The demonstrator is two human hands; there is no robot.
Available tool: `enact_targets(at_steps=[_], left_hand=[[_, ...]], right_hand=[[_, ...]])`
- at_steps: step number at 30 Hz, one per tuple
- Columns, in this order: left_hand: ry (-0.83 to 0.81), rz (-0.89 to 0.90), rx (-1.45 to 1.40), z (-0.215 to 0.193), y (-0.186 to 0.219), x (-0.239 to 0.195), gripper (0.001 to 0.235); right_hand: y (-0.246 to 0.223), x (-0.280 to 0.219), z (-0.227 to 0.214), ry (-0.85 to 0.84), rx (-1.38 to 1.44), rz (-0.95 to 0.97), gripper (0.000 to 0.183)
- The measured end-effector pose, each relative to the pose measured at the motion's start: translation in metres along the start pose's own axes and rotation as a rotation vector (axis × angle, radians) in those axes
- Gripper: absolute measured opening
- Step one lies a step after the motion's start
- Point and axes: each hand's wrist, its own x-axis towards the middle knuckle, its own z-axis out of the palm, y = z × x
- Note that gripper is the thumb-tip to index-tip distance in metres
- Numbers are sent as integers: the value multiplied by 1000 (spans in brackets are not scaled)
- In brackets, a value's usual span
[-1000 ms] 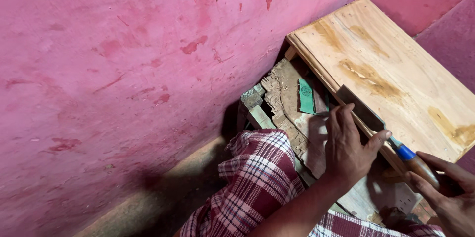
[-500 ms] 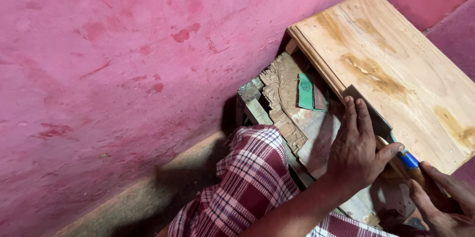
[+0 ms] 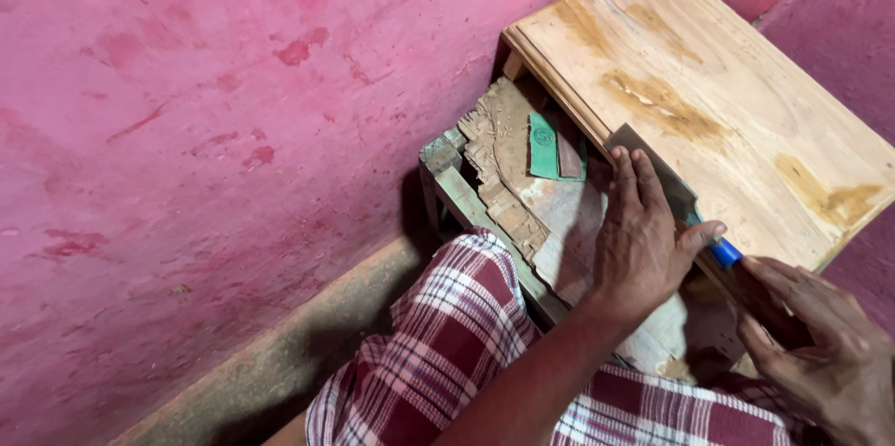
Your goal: The person uses a chisel to scrape the surface of a wooden box placed on a makeshift workbench. They repeatedly remove wood shavings and smooth the surface, occasionally adjusting their grip and position.
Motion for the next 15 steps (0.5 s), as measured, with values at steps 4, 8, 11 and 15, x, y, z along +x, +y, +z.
enact_targets(at_steps=[4, 8, 11, 15], left_hand=[[40, 35, 27, 8, -4, 1, 122], [116, 90, 220, 15, -10, 0, 117], [89, 23, 241, 15, -6, -1, 113], [115, 11, 56, 9, -4, -8, 115]], right_hand=[[12, -5, 8, 37, 150, 17, 59], [18, -4, 4, 52, 159, -17, 61], [13, -3, -3, 40, 153, 2, 61], [2, -5, -4, -90, 32, 271, 63]])
